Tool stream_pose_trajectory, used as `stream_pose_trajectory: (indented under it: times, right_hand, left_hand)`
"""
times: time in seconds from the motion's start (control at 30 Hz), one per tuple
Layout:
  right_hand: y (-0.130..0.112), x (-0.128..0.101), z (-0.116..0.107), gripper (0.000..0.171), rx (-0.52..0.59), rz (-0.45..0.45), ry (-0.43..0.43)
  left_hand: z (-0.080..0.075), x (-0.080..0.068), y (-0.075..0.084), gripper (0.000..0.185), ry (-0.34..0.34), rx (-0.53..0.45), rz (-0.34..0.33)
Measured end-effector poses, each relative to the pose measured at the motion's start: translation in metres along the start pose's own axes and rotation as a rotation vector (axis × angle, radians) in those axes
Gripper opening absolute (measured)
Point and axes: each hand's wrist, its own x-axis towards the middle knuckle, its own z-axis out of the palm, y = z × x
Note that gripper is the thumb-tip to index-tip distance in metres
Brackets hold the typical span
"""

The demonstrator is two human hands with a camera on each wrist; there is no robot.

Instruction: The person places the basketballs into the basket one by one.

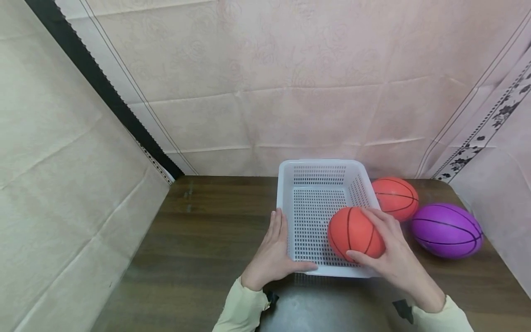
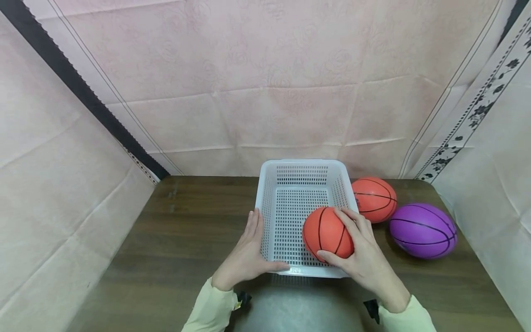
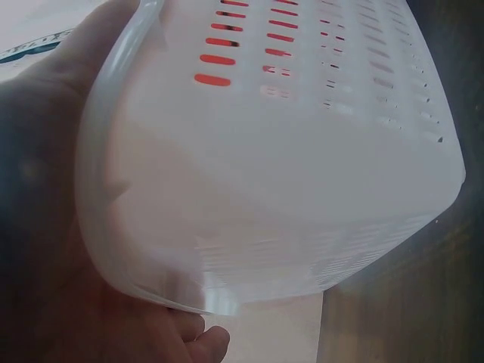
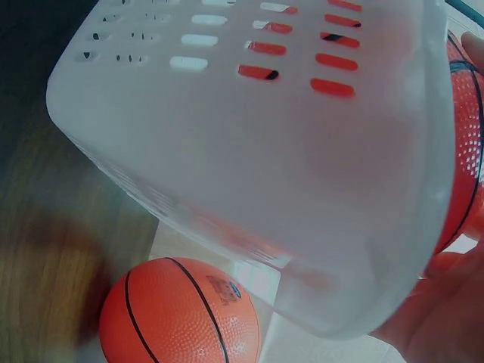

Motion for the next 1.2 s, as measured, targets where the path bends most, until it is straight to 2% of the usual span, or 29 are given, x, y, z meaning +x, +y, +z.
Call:
stream_pose_trajectory:
  times: [0.37, 1.2]
  right_hand:
    - [0.002, 0.001, 0.006, 0.097, -0.025, -0.004, -0.015]
    - [0.004, 0.004, 0.011, 0.095, -0.07, 0.014, -0.074]
  left_hand:
    - [-0.001, 0.0, 0.0, 0.134, 0.0, 0.0, -0.014]
    - [0.001, 0.0, -0.001, 0.134, 0.018, -0.013, 0.008]
